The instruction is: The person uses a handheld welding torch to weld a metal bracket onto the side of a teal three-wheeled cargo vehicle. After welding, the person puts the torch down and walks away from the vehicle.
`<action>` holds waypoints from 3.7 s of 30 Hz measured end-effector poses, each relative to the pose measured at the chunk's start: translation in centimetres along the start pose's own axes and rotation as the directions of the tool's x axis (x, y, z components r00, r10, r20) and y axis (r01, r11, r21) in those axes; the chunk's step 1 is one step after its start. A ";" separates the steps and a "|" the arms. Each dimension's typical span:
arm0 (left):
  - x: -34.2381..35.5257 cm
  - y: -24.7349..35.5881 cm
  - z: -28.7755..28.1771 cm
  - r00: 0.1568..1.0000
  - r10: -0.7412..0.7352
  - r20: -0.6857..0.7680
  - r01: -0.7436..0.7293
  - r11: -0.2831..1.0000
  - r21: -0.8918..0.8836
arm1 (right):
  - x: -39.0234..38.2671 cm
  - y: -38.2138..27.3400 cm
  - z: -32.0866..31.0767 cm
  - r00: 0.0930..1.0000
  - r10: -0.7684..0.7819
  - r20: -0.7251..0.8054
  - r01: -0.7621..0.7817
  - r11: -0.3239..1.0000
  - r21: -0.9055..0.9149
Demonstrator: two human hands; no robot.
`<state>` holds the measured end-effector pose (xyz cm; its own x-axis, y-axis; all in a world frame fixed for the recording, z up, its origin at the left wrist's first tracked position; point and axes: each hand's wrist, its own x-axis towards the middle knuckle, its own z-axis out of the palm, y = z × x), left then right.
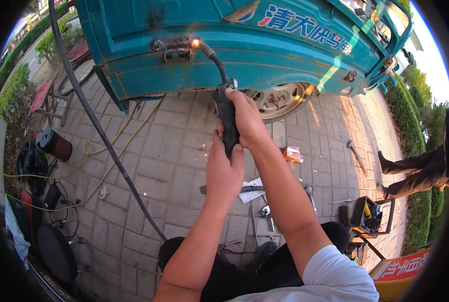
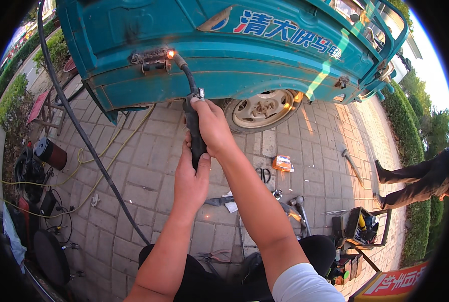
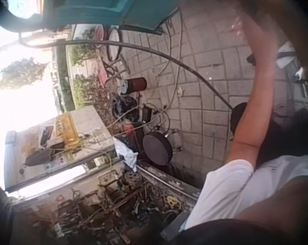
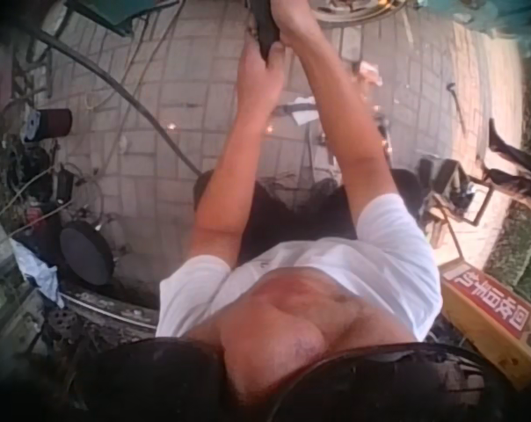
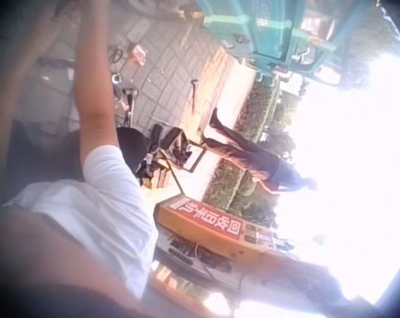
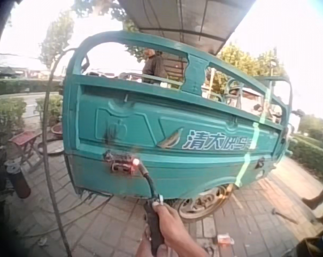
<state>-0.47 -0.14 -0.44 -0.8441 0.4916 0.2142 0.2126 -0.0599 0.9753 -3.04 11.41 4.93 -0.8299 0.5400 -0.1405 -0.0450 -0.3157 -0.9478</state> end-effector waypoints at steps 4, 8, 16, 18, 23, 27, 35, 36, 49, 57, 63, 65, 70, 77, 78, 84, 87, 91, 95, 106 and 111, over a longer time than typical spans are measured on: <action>0.0 -0.2 0.1 1.000 0.002 0.001 -0.002 1.000 0.026 | -0.1 0.0 0.0 1.000 -0.004 -0.005 0.004 1.000 -0.008; 0.0 -0.2 0.1 1.000 0.007 -0.002 -0.007 1.000 0.030 | 0.1 0.1 -0.1 1.000 -0.009 -0.008 0.009 1.000 -0.011; 0.1 -0.3 0.0 1.000 0.013 -0.004 -0.013 0.999 0.033 | 0.2 0.1 0.1 1.000 -0.004 -0.020 0.003 1.000 -0.021; 0.1 0.0 0.0 1.000 0.004 0.000 -0.004 1.000 0.025 | 0.3 0.2 0.0 1.000 -0.008 -0.015 0.008 1.000 -0.018; 0.2 0.3 -0.1 1.000 -0.015 0.010 0.015 1.000 0.017 | 0.3 0.1 0.1 1.000 -0.007 -0.019 0.006 0.999 -0.045; 0.2 0.0 0.0 0.998 -0.064 0.027 0.066 0.996 -0.064 | 0.3 0.1 0.3 0.999 -0.037 -0.036 0.036 0.999 -0.024; 0.0 -0.1 0.0 1.000 -0.025 -0.003 0.025 0.999 0.046 | 0.0 0.1 0.1 1.000 0.013 -0.003 -0.013 1.000 -0.010; 0.0 0.0 -0.1 1.000 -0.028 0.005 0.027 0.999 0.030 | 0.0 0.1 0.1 1.000 0.008 -0.006 -0.008 1.000 -0.002; 0.1 0.0 0.1 1.000 -0.015 0.007 0.015 0.999 0.033 | 0.0 0.1 -0.1 1.000 -0.001 -0.009 0.001 1.000 -0.004; 0.2 0.0 -0.1 1.000 0.010 0.002 -0.010 1.000 0.010 | 0.1 0.1 0.1 1.000 -0.005 -0.011 0.005 1.000 -0.009; 0.1 0.2 -0.3 0.999 -0.043 0.020 0.044 0.998 -0.047 | 0.2 0.2 0.3 1.000 -0.007 -0.016 0.007 0.999 -0.031; 0.0 0.1 0.0 0.999 -0.049 0.017 0.050 0.995 -0.081 | 0.2 0.2 0.1 0.999 -0.039 -0.011 0.038 0.998 -0.051; 0.1 0.3 -0.2 0.999 -0.038 0.029 0.040 0.998 -0.040 | -0.6 -0.2 0.6 1.000 -0.007 -0.024 0.006 1.000 -0.025; 0.0 0.8 -0.3 0.998 -0.061 0.030 0.061 0.998 0.001 | -0.3 0.0 0.3 1.000 -0.022 -0.015 0.022 0.998 -0.052; 0.0 0.6 -0.3 0.999 -0.042 0.023 0.043 0.999 -0.004 | -0.3 0.1 0.3 1.000 -0.020 -0.012 0.019 0.999 -0.042; 0.0 -0.2 -0.2 0.999 -0.026 0.019 0.026 1.000 0.011 | -0.2 0.2 0.1 1.000 -0.019 -0.006 0.019 1.000 -0.025; 0.0 -0.2 -0.1 1.000 -0.027 0.014 0.026 0.999 0.035 | -0.2 0.2 0.1 1.000 -0.015 -0.013 0.014 1.000 -0.027; 0.1 -0.1 -0.2 0.999 -0.030 0.019 0.030 0.999 0.019 | -0.2 0.2 0.3 1.000 -0.013 -0.013 0.012 1.000 -0.028; 0.1 -0.1 -0.1 0.999 -0.024 0.027 0.024 1.000 0.005 | -0.1 0.2 0.2 1.000 -0.012 -0.023 0.011 0.999 -0.042; 0.1 0.4 -0.3 0.998 -0.054 0.032 0.057 0.991 -0.120 | 0.4 0.4 0.2 0.998 -0.053 -0.034 0.050 0.995 -0.086; 0.1 0.2 -0.5 0.999 -0.034 0.025 0.034 0.999 0.000 | 0.1 0.5 0.3 1.000 -0.018 -0.017 0.018 1.000 -0.008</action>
<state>-0.74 -0.52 -0.22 -0.8382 0.5149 0.1795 0.1840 -0.0429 0.9820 -3.26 11.09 4.52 -0.8195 0.5587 -0.1277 -0.0555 -0.2993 -0.9526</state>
